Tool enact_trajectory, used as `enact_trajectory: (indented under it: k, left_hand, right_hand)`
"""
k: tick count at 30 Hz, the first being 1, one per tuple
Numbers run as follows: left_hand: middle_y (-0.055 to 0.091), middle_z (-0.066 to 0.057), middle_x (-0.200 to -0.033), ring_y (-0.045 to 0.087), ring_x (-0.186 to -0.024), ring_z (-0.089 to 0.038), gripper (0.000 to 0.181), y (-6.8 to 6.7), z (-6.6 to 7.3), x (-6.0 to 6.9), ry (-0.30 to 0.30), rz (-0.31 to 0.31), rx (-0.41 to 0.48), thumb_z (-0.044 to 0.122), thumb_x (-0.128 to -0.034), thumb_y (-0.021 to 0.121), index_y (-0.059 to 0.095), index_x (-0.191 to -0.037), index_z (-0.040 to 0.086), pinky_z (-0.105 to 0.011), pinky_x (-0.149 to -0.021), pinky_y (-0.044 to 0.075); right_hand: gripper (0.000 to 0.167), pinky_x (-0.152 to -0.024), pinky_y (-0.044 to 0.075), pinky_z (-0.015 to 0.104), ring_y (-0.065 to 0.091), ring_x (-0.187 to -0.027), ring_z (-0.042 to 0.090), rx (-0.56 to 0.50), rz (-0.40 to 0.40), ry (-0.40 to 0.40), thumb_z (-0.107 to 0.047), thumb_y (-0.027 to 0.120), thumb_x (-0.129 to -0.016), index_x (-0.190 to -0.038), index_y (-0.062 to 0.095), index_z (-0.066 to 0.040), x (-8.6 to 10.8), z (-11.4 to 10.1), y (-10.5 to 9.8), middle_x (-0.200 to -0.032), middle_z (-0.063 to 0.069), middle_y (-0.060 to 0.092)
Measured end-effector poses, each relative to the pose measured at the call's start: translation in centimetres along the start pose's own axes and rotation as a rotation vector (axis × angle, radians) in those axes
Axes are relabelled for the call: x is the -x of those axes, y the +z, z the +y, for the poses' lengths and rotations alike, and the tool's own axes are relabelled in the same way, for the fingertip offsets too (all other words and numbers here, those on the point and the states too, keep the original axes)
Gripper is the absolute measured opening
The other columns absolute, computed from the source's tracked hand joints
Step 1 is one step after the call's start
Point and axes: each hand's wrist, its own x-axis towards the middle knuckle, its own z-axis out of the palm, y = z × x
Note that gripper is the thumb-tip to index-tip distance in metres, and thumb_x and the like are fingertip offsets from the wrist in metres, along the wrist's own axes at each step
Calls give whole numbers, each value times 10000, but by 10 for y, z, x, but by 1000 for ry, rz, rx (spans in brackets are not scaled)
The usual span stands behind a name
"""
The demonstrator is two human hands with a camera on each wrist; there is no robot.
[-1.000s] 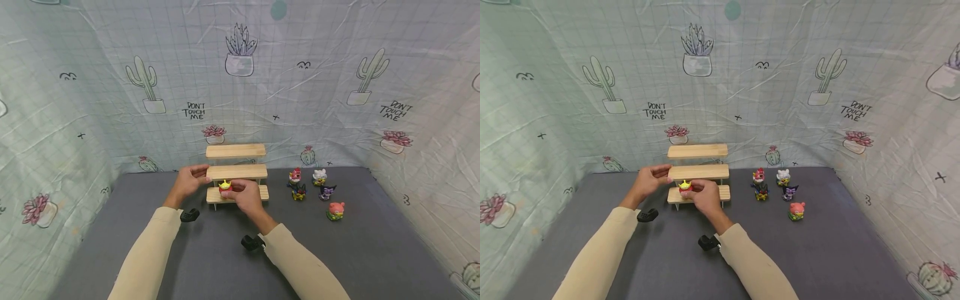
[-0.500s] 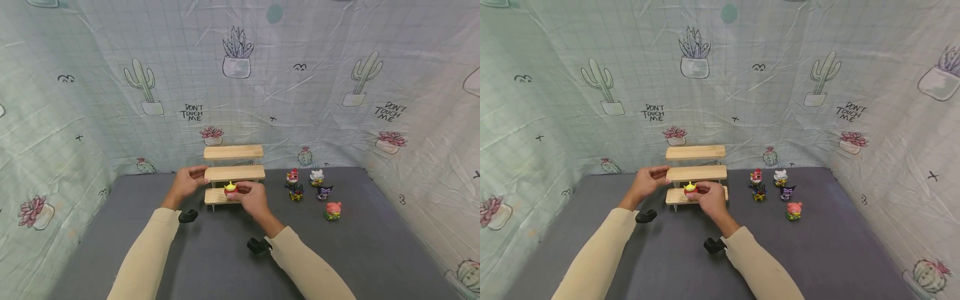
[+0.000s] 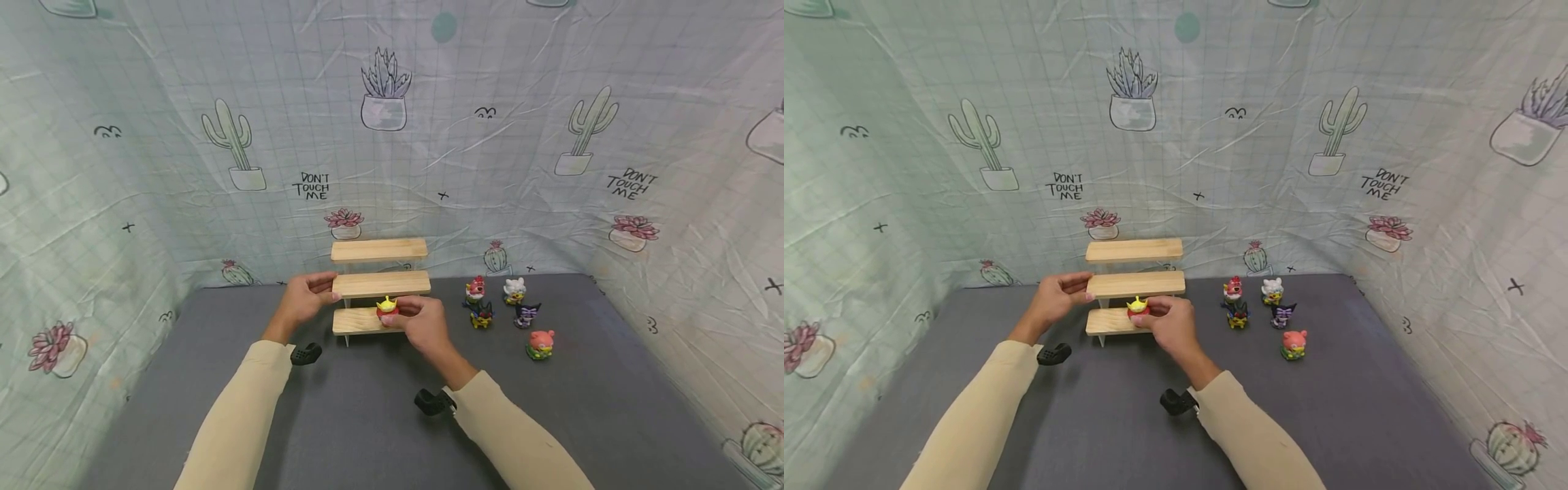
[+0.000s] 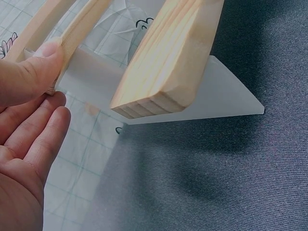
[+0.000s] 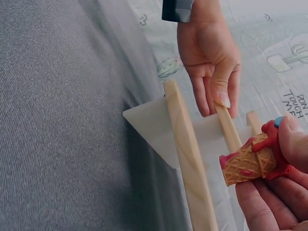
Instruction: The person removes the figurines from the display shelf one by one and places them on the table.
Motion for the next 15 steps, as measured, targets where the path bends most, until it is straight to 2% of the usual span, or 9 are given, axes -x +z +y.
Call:
enact_trajectory:
  k: [9, 15]
  left_hand:
    - [545, -224, -1540, 531, -1449, -365, 556, 0, -2, -2, -2, 1, -8, 72, -976, 729, 550, -1499, 11, -460, -1160, 529]
    - [543, -218, -1545, 525, -1456, -361, 559, 0, -3, -2, -7, -2, 0, 82, -977, 731, 549, -1501, 17, -460, -1168, 524]
  right_hand:
    - [368, -841, 687, 384, 774, -1028, 311, 47, 21, -3, -32, 888, -802, -1141, 773, 55, 3, 0, -10, -1106, 245, 779]
    - [350, -815, 685, 345, 774, -1030, 303, 63, 24, 3, -24, 878, -813, -1138, 776, 51, 5, 1, -17, -1111, 241, 779]
